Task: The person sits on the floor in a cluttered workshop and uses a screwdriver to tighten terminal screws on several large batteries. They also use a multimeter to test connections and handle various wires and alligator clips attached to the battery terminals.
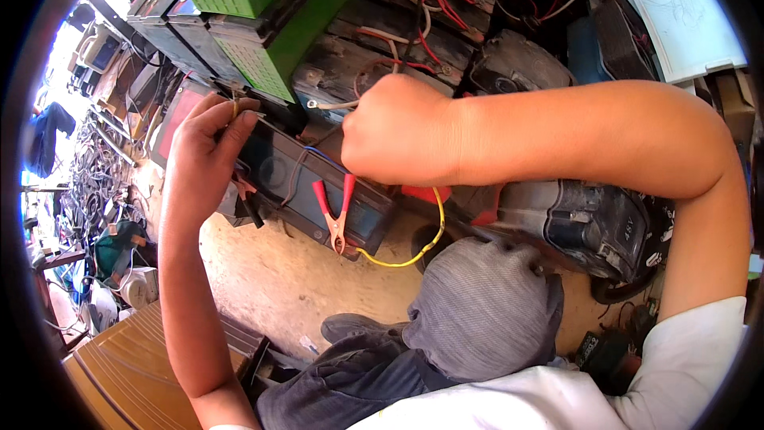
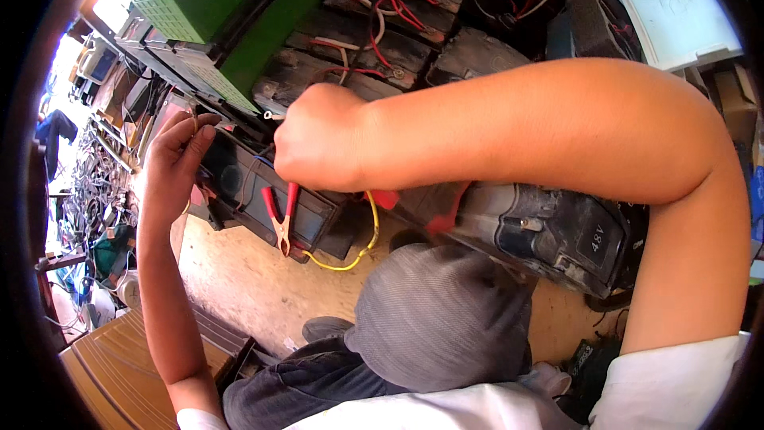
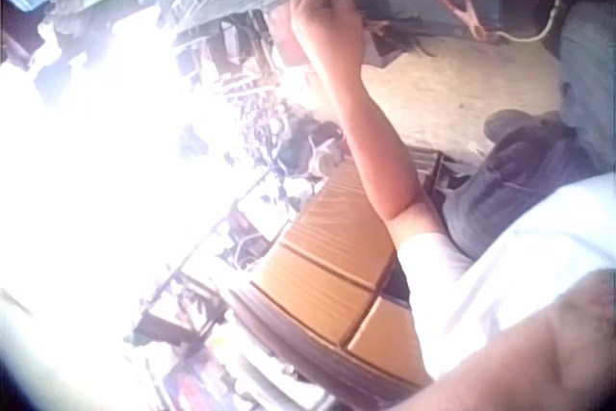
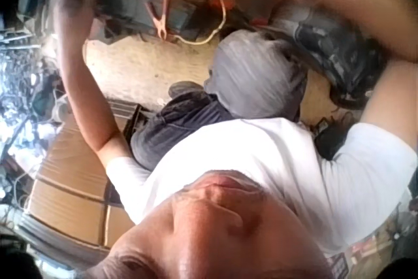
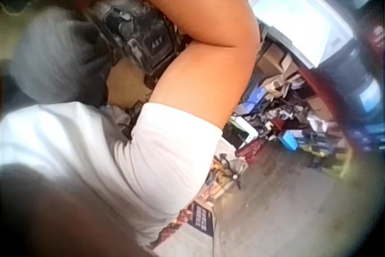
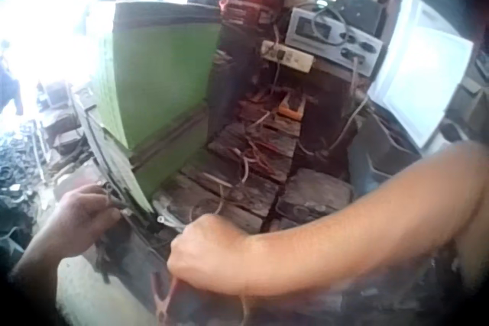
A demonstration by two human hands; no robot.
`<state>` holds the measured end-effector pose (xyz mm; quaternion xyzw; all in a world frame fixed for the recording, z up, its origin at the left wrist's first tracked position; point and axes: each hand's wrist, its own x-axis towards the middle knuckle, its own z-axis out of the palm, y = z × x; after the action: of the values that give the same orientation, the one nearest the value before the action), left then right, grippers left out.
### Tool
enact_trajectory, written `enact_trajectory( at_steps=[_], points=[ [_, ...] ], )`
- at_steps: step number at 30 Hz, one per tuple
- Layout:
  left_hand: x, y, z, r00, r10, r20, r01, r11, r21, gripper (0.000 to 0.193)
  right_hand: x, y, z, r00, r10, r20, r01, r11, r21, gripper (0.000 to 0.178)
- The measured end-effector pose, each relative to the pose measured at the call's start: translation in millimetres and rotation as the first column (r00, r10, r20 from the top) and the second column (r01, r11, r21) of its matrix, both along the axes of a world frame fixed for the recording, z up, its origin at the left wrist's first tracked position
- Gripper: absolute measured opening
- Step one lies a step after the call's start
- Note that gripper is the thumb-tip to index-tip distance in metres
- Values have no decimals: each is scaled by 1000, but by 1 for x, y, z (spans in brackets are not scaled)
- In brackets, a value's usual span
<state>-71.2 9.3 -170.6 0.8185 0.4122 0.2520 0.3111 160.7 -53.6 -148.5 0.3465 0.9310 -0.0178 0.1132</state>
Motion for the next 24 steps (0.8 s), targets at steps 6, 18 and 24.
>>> enact_trajectory(
  at_steps=[6, 18, 24],
  points=[
    [4, 0, 0, 1000, -3, -27, 3, 1000, 10, 20, 5, 0, 9, 997, 33, -77, -33, 999, 9, 12],
    [8, -3, 4, 999, -37, -6, 37, 999, 16, 22, 23, -18, 88, 996, -73, -58, 71, 997, -32, 14],
    [16, -14, 21, 996, -59, -68, 64, 995, 77, 25, 43, -40, 142, 977, -134, -165, 143, 989, 40, 16]
  ],
)
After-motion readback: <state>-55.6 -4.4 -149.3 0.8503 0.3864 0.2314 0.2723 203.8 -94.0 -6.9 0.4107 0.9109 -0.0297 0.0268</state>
